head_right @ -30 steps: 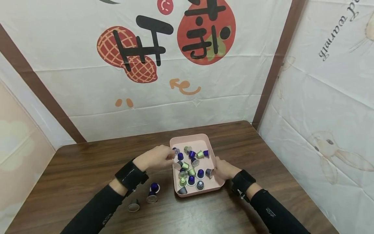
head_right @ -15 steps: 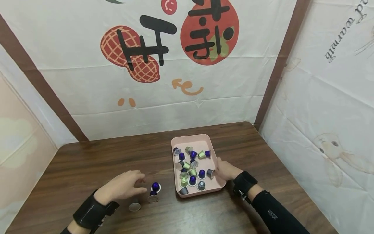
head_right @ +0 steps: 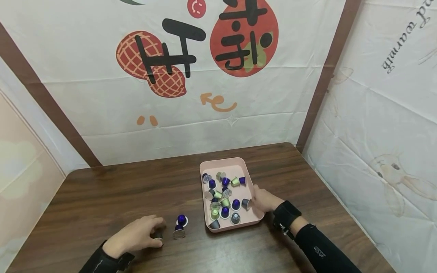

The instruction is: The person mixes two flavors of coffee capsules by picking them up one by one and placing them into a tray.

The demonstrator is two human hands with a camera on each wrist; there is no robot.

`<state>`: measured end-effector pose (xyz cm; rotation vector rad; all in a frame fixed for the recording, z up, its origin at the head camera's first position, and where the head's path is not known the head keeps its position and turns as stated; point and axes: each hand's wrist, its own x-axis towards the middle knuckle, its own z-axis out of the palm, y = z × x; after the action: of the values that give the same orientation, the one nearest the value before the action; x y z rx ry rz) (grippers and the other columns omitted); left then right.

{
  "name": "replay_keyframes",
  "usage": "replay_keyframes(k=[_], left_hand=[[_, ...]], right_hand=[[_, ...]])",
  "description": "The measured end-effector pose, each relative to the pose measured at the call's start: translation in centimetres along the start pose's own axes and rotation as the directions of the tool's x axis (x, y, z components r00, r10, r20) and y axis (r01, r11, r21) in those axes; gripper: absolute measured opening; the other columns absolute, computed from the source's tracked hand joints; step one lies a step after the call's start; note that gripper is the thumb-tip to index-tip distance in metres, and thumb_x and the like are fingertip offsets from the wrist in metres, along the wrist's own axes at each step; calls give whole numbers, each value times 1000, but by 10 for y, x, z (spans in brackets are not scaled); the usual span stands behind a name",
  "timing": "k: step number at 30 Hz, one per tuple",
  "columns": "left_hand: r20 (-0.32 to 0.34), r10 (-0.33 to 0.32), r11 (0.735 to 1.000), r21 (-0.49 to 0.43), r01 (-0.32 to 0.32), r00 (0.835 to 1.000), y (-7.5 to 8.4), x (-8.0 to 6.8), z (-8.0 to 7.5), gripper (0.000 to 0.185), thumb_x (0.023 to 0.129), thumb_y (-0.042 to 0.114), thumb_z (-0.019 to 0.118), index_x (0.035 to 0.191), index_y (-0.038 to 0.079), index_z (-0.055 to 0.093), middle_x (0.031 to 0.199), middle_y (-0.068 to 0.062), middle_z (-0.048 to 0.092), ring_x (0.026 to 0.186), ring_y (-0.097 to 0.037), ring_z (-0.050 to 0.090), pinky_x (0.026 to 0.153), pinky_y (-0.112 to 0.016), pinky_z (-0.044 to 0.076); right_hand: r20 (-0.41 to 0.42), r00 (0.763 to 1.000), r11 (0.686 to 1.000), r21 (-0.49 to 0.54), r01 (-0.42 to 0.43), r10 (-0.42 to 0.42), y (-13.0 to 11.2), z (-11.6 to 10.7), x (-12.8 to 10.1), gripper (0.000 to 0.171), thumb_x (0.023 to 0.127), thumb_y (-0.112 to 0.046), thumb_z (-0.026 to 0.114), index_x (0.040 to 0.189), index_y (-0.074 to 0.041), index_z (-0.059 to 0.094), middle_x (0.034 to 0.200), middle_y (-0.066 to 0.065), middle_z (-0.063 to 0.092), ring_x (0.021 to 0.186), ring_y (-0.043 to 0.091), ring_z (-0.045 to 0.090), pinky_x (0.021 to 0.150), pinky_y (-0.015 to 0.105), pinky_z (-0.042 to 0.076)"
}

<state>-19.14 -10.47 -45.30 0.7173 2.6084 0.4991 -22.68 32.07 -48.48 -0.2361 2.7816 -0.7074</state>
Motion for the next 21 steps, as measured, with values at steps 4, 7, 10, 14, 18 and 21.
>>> replay_keyframes(k=[4, 7, 10, 14, 18, 21], left_hand=[[-35, 77, 996, 43, -76, 996, -1, 1, 2, 35, 77, 24, 78, 105, 12, 62, 102, -3, 59, 88, -22, 58, 73, -43, 46], [-60, 121, 991, 56, -118, 991, 0, 2, 4, 25, 78, 22, 78, 96, 14, 62, 93, 2, 58, 77, -15, 54, 65, -37, 45], [-78, 144, 989, 54, -140, 987, 1, 3, 6, 20, 79, 24, 77, 88, 16, 60, 85, 5, 55, 70, -11, 49, 60, -33, 42], [-92, 154, 988, 38, -152, 984, 1, 5, 9, 21, 81, 26, 74, 79, 20, 55, 76, 8, 49, 63, -8, 42, 54, -28, 36], [-117, 169, 986, 26, -167, 979, 0, 8, 7, 25, 85, 24, 71, 74, 19, 49, 70, 7, 44, 58, -6, 37, 51, -25, 30], [-132, 189, 982, 3, -191, 973, 1, 10, 3, 25, 87, 22, 68, 74, 17, 47, 68, 7, 39, 56, -5, 33, 50, -24, 25]], right_hand=[[-16, 1000, 1000, -6, 13, -13, 0, 0, 0, 18, 95, -3, 49, 109, 5, 41, 77, 7, 51, 70, 17, 52, 62, 32, 43], [-17, 1000, 1000, 11, 14, -14, 1, 0, 0, 17, 94, -2, 49, 108, 5, 41, 76, 8, 50, 68, 18, 52, 60, 32, 42], [-9, 1000, 1000, 28, -7, 7, 3, 1, -1, 18, 95, -3, 48, 110, 4, 41, 75, 8, 49, 67, 17, 52, 58, 31, 42], [20, 999, 997, 56, -45, 44, 4, 1, 0, 24, 96, -5, 47, 116, 5, 39, 77, 7, 50, 67, 17, 52, 57, 30, 41], [20, 999, 997, 54, -51, 50, 3, 2, 1, 27, 96, -5, 48, 119, 7, 39, 78, 8, 50, 68, 17, 53, 57, 31, 41], [8, 999, 998, 44, -44, 43, 3, 2, 3, 27, 95, -4, 49, 118, 7, 39, 79, 8, 51, 70, 17, 53, 59, 32, 43]])
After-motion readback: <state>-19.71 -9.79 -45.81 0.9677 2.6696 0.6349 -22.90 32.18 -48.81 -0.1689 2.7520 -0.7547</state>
